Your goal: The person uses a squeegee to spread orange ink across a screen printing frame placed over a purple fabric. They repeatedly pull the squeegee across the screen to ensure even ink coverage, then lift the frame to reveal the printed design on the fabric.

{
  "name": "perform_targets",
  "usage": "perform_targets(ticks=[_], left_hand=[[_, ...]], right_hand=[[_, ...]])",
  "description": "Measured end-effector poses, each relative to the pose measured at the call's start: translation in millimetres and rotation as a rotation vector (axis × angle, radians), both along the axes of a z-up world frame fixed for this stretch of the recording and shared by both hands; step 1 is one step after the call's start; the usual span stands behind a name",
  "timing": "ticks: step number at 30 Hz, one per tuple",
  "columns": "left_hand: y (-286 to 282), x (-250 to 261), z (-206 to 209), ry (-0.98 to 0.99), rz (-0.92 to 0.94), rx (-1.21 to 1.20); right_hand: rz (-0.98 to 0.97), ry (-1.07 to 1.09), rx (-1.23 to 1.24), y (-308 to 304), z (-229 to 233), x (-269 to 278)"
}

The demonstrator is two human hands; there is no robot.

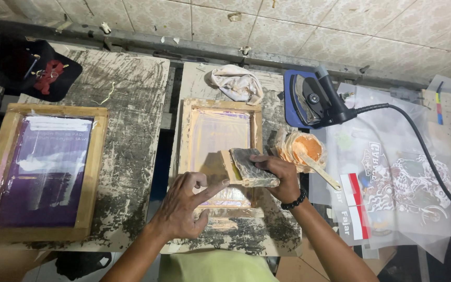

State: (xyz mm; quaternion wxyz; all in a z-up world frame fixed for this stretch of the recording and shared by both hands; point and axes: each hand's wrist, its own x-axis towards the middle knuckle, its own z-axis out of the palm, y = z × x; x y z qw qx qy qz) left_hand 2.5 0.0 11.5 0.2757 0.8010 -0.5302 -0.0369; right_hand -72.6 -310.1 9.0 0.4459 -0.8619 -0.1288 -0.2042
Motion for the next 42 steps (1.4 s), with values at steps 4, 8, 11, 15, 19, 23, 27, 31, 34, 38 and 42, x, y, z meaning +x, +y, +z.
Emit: perform_targets(ticks=[4,8,11,15,19,23,27,31,34,38,42], left_hand=[[-6,1,20,0.016,-0.06,0.028],[-8,4,19,0.037,-0.069,0.081],[-9,6,16,0.109,-0.073,0.134],[-9,10,22,0.226,-0.077,0.073],[-10,17,15,0.224,-0.101,0.054],[-12,27,18,0.213,-0.111,0.155],[-14,36,8,0.055,-0.151,0.042],[-14,46,-15,0.01,-0.154,0.085],[-20,52,-32,-0.02,-0.149,0.095],[-27,65,-52,-0.061,-0.149,0.093],[-35,80,-69,-0.128,-0.152,0.126]], right_hand=[[-0.016,-0.044,-0.069,2,1,0],[0.024,-0.066,-0.066,2,1,2],[0.025,-0.084,-0.058,3,3,1],[0.001,-0.084,-0.06,6,10,0],[0.045,-0.082,-0.064,8,24,0],[0.035,-0.112,-0.033,19,42,3],[0.016,-0.145,-0.003,29,64,4],[0.033,-0.174,-0.012,27,65,5],[0.031,-0.177,-0.015,23,55,3],[0.045,-0.179,-0.022,10,28,1],[0.048,-0.166,-0.032,7,29,1]])
